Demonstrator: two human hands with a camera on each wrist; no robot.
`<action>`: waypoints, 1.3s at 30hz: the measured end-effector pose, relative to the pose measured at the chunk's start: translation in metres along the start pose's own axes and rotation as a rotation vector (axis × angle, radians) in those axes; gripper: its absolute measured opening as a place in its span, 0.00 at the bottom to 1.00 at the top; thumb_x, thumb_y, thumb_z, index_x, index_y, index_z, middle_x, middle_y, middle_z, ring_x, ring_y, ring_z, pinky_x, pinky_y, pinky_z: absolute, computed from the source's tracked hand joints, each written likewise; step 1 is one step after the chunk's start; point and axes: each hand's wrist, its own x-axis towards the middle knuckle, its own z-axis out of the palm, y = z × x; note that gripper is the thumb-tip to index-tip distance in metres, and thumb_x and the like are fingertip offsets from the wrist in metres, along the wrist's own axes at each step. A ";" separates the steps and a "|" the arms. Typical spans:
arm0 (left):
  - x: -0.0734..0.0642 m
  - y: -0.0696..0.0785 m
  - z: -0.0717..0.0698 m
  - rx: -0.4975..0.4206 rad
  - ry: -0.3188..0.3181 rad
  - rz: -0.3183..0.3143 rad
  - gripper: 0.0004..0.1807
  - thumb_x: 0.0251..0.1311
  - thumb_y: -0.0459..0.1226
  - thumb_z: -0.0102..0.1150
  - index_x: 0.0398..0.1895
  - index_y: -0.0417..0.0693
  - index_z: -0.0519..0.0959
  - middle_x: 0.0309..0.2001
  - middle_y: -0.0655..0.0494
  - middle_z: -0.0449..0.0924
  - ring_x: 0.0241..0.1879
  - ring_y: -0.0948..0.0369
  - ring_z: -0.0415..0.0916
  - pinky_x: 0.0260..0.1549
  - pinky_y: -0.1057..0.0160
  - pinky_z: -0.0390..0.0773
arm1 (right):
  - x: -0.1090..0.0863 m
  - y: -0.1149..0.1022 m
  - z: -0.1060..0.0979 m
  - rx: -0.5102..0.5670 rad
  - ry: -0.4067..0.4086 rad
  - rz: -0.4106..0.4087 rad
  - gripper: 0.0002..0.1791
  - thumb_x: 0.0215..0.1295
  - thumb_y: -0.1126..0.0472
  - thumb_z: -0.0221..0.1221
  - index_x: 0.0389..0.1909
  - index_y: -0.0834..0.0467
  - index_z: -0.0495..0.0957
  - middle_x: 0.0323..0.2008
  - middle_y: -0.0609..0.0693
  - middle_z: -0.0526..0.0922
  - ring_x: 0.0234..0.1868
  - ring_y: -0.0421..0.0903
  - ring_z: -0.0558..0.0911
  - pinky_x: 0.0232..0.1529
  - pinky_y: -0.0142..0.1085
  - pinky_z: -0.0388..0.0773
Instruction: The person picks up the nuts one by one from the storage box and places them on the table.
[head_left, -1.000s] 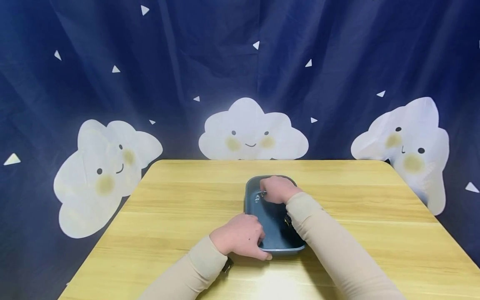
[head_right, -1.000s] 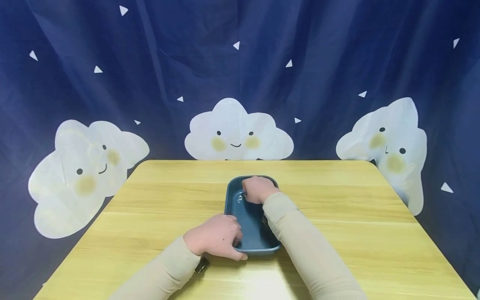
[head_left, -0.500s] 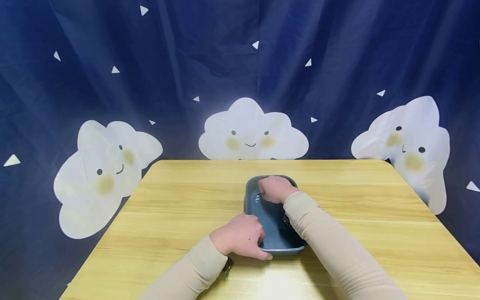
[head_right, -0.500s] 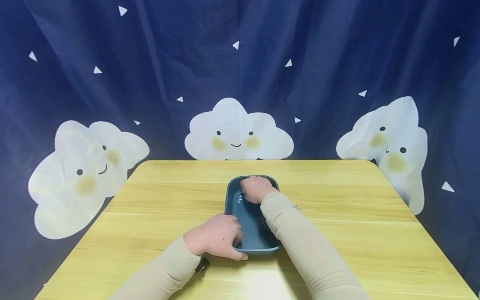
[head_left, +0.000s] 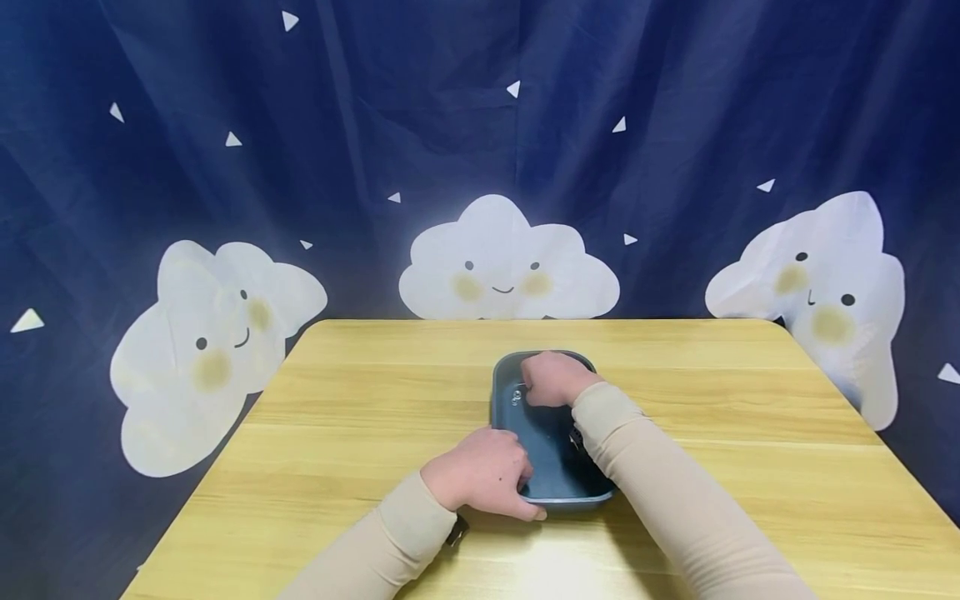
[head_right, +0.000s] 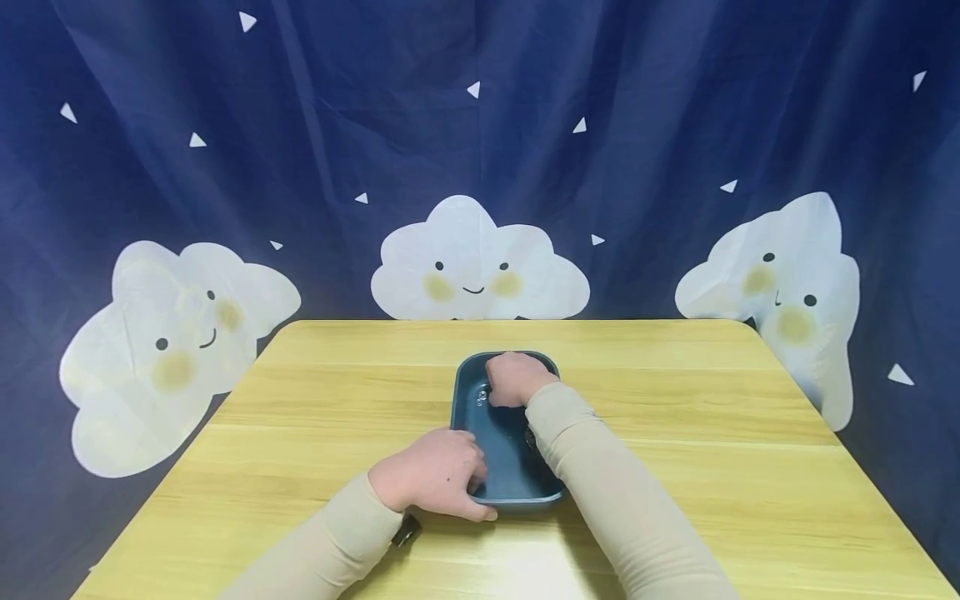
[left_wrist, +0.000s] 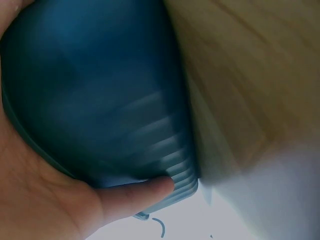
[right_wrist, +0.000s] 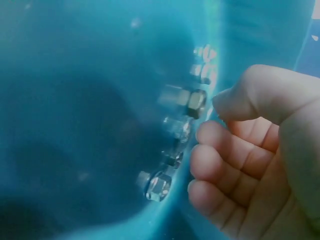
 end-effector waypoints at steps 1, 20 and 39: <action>0.000 0.000 0.000 0.001 0.000 0.002 0.26 0.48 0.68 0.63 0.09 0.65 0.70 0.14 0.73 0.64 0.23 0.67 0.65 0.23 0.67 0.65 | -0.001 0.000 -0.001 0.006 0.005 -0.001 0.05 0.57 0.64 0.61 0.26 0.53 0.74 0.22 0.45 0.75 0.23 0.45 0.71 0.28 0.38 0.69; -0.001 0.000 -0.002 0.003 -0.008 0.010 0.26 0.50 0.68 0.62 0.10 0.65 0.71 0.16 0.74 0.65 0.25 0.67 0.66 0.25 0.67 0.65 | -0.026 0.002 -0.043 0.077 0.137 -0.039 0.08 0.56 0.67 0.62 0.28 0.53 0.72 0.24 0.46 0.72 0.25 0.46 0.70 0.30 0.39 0.68; 0.000 0.000 -0.001 0.001 -0.016 -0.010 0.25 0.49 0.70 0.61 0.12 0.65 0.73 0.17 0.73 0.66 0.25 0.67 0.66 0.24 0.67 0.65 | -0.072 0.029 -0.063 0.135 0.353 -0.009 0.06 0.56 0.65 0.62 0.31 0.54 0.76 0.24 0.45 0.75 0.27 0.46 0.73 0.32 0.42 0.71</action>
